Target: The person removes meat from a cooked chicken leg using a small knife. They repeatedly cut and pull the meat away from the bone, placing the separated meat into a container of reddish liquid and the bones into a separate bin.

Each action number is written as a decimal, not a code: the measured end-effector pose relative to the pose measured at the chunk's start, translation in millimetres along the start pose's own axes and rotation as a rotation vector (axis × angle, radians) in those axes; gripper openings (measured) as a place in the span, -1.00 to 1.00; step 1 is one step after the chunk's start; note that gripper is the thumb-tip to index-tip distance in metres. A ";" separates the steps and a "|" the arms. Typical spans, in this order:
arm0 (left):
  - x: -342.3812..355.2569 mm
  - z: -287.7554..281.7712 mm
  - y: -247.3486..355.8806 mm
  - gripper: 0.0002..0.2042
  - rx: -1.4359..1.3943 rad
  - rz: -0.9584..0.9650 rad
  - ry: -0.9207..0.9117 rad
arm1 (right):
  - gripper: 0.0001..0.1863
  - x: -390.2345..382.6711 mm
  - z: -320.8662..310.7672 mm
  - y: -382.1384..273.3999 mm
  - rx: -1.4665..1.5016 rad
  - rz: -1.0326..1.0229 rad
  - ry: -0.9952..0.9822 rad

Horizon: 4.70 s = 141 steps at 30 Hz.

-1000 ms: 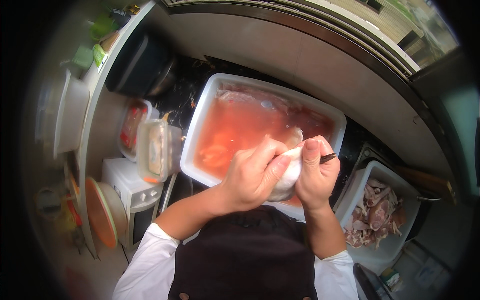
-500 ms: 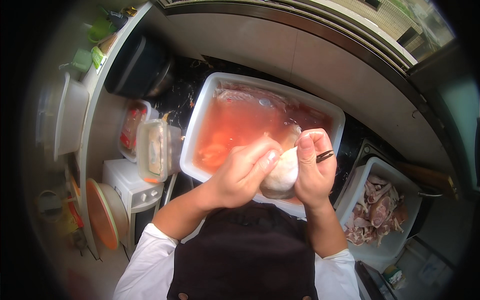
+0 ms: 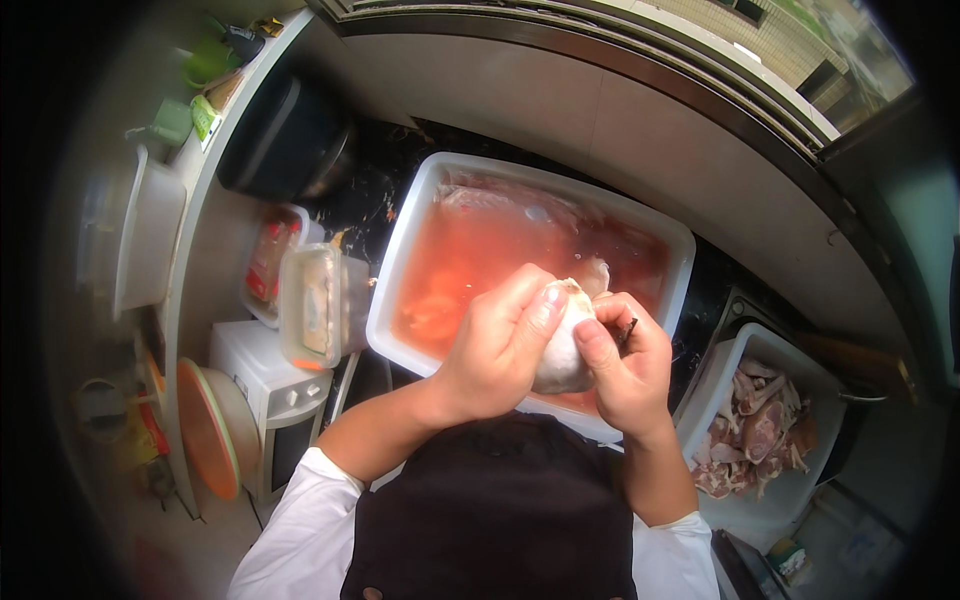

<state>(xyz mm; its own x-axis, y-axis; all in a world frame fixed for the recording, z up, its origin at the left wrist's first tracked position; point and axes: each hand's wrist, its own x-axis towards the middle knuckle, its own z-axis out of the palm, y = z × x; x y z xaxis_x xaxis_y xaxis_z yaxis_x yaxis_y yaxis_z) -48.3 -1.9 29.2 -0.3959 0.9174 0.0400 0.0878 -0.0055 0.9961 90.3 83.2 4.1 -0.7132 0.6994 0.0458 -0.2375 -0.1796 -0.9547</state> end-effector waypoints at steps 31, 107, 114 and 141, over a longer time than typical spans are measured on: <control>6.0 -6.6 2.7 -0.63 -0.246 -0.104 0.055 | -0.90 -7.9 0.1 9.5 -0.150 -0.222 -0.004; 43.7 -49.1 -5.6 -0.77 -0.390 -0.058 -0.320 | -0.92 -1.1 16.2 -25.8 -0.647 -0.147 0.067; 51.7 -41.0 9.8 -0.83 0.025 0.054 -0.521 | -0.91 3.3 -12.1 -36.9 -0.641 -0.243 0.032; 38.4 -1.0 29.3 -0.87 0.069 0.142 -0.582 | -0.87 -21.8 -29.4 -63.6 -0.752 -0.351 -0.007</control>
<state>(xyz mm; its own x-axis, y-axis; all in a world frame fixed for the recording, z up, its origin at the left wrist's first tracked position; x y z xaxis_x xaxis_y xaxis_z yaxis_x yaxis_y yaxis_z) -61.9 32.7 60.0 0.1881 0.9767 0.1030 0.1700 -0.1357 0.9761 140.3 99.8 55.2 -0.6848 0.6236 0.3770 0.0558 0.5607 -0.8261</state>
